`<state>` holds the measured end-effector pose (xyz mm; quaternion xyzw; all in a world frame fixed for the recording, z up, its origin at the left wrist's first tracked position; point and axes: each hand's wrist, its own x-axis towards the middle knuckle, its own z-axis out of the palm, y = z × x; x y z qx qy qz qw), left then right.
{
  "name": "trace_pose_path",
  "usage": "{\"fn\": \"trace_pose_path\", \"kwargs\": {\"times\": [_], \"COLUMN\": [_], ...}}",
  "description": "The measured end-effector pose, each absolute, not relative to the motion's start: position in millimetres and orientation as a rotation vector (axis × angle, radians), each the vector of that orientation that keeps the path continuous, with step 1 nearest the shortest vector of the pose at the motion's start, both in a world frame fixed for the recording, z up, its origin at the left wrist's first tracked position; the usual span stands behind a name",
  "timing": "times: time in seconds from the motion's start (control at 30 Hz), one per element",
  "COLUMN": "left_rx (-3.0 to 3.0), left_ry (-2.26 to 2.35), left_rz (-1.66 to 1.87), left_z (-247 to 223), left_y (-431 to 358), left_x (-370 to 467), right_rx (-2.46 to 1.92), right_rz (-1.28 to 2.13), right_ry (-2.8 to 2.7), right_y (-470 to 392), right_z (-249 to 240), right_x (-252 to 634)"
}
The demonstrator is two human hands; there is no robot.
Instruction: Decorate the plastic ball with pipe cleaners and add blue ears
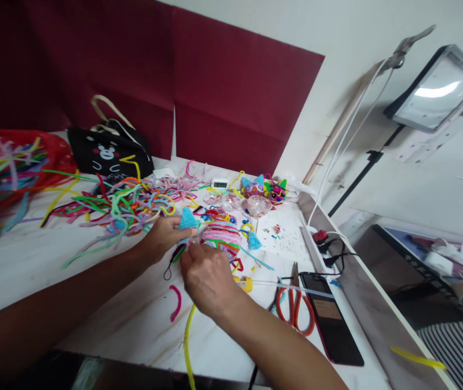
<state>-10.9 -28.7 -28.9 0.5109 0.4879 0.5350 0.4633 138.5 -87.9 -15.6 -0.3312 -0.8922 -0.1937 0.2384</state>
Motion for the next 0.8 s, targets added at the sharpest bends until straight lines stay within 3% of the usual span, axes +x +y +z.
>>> {"fn": "trace_pose_path", "kwargs": {"times": [0.37,0.57,0.8], "left_rx": [1.148,1.073,1.078], "left_ry": [1.155,1.130,0.986], "left_rz": [1.386,1.481,1.349], "left_z": [-27.0,-24.9,-5.7], "left_y": [-32.8,-18.7,-15.5], "left_x": [-0.5,-7.6,-27.9], "right_rx": [-0.859,-0.742,-1.216], "right_rz": [-0.478,-0.114,-0.100], "right_ry": [-2.415,-2.637,-2.610], "right_y": [-101.6,-129.5,-79.5], "right_z": [-17.7,-15.0,-5.2], "right_x": [132.0,121.6,131.0]}}
